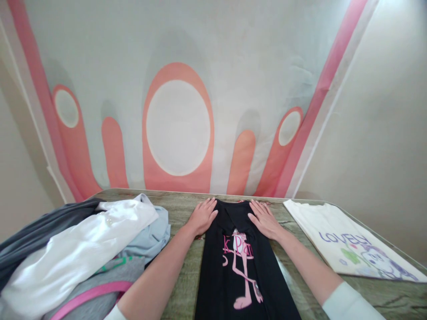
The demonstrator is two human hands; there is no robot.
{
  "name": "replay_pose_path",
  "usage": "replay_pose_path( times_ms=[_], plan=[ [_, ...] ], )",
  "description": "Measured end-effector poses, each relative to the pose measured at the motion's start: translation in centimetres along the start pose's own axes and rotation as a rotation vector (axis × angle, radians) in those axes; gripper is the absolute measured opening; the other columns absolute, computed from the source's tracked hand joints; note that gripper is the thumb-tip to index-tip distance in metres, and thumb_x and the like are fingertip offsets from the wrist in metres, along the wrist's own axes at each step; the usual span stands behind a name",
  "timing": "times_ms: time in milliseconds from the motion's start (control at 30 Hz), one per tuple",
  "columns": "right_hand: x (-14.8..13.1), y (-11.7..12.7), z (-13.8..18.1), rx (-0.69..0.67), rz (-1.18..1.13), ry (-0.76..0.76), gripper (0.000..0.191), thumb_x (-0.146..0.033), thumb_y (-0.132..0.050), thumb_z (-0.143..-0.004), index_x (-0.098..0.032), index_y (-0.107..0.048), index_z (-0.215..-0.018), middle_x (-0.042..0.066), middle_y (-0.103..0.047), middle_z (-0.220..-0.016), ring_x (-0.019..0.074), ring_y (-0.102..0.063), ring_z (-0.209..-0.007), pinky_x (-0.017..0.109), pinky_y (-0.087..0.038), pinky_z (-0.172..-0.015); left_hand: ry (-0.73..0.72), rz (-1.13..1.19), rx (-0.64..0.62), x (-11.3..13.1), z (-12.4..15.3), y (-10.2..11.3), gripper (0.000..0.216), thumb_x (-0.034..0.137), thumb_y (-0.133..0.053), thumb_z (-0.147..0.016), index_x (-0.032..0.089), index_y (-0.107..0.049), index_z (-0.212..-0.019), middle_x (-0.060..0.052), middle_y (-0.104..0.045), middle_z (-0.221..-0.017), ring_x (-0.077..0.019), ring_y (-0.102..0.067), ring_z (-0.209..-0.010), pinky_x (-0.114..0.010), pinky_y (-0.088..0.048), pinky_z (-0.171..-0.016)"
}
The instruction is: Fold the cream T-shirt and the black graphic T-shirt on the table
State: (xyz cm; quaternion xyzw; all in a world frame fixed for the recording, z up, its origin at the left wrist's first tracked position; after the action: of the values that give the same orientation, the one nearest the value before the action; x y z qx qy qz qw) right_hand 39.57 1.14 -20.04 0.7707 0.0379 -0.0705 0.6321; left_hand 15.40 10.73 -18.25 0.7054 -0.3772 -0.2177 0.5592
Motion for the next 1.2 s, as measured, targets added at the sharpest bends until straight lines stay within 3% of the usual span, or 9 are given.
replay_pose_path(
  times_ms=[133,300,400,533,667,800,967,1200],
  plan=[
    [0.5,-0.7,0.3,-0.120,-0.015,-0.033,0.070,-0.063,-0.009,-0.083,-0.022,-0.018,-0.139,0.001,-0.017,-0.145,0.0182,-0.012,-0.133,0.040,-0.004,-0.108,-0.017,0.033,-0.143,0.2,0.3,-0.6,0.055,0.051,-0.011,-0.091,0.024,-0.027,-0.136,-0.001,-0.024,-0.143,-0.0170,-0.020,-0.131,-0.037,-0.016,-0.104],
    [2.6,-0.8,0.8,-0.068,-0.028,-0.185,0.074,-0.062,-0.008,-0.083,-0.015,-0.024,-0.138,0.007,-0.022,-0.144,0.0219,-0.012,-0.133,0.045,-0.007,-0.107,0.065,0.030,-0.091,0.3,0.6,0.0,0.055,0.048,-0.014,-0.091,0.019,-0.026,-0.137,-0.005,-0.026,-0.142,-0.0181,-0.022,-0.130,-0.036,-0.015,-0.105],
    [2.7,-0.3,2.4,-0.069,-0.073,-0.139,0.072,-0.060,-0.011,-0.085,-0.014,-0.026,-0.137,0.008,-0.024,-0.143,0.0230,-0.014,-0.133,0.045,-0.012,-0.107,0.078,0.025,-0.071,0.8,1.8,0.9,0.053,0.043,-0.020,-0.091,0.016,-0.024,-0.137,-0.007,-0.026,-0.142,-0.0184,-0.021,-0.130,-0.035,-0.017,-0.104],
    [-0.3,2.0,7.3,-0.096,-0.130,0.053,0.069,-0.058,-0.021,-0.085,-0.015,-0.020,-0.139,0.006,-0.011,-0.146,0.0217,-0.008,-0.133,0.040,-0.011,-0.109,-0.031,-0.007,-0.103,3.6,5.3,2.6,0.051,0.038,-0.026,-0.091,0.019,-0.022,-0.138,-0.005,-0.018,-0.145,-0.0179,-0.013,-0.133,-0.036,-0.012,-0.106],
    [-5.0,4.4,13.9,-0.242,-0.205,0.251,0.060,-0.052,-0.025,-0.088,-0.027,-0.009,-0.140,-0.003,-0.004,-0.146,0.0197,-0.006,-0.134,0.041,-0.007,-0.110,-0.165,-0.001,-0.203,8.0,9.9,4.0,0.048,0.040,-0.024,-0.092,0.022,-0.027,-0.136,-0.003,-0.020,-0.144,-0.0174,-0.012,-0.133,-0.038,-0.007,-0.107],
    [-6.9,5.3,17.3,-0.305,-0.234,0.286,0.064,-0.052,-0.031,-0.086,-0.028,-0.006,-0.140,-0.004,-0.003,-0.146,0.0211,-0.006,-0.134,0.041,-0.007,-0.111,-0.151,0.049,-0.250,10.1,12.3,4.7,0.053,0.046,-0.022,-0.091,0.022,-0.020,-0.138,-0.004,-0.019,-0.144,-0.0178,-0.015,-0.132,-0.036,-0.010,-0.107],
    [-5.5,4.6,14.1,-0.244,-0.224,0.214,0.062,-0.053,-0.025,-0.087,-0.025,-0.009,-0.140,-0.002,-0.008,-0.146,0.0193,-0.009,-0.133,0.040,-0.008,-0.110,-0.072,0.033,-0.183,9.0,10.1,4.7,0.053,0.044,-0.020,-0.092,0.018,-0.021,-0.138,-0.006,-0.017,-0.145,-0.0192,-0.014,-0.132,-0.037,-0.012,-0.106],
    [-4.7,1.6,7.1,-0.152,-0.160,0.102,0.069,-0.060,-0.015,-0.085,-0.018,-0.016,-0.140,0.003,-0.010,-0.146,0.0203,-0.010,-0.133,0.038,-0.011,-0.109,-0.013,0.043,-0.211,6.2,5.6,1.8,0.052,0.045,-0.016,-0.092,0.020,-0.025,-0.137,-0.006,-0.019,-0.144,-0.0199,-0.016,-0.132,-0.039,-0.013,-0.105]
  ],
)
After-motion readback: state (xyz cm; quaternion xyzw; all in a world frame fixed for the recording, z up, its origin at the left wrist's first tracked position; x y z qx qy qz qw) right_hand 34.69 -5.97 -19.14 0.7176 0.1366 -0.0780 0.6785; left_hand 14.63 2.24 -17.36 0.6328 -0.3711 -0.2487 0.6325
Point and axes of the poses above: each hand's wrist, its own z-axis away from the middle knuckle, its own y-axis out of the back of the hand, x = y × z, the point moved 5 cm from there along -z, towards the middle knuckle
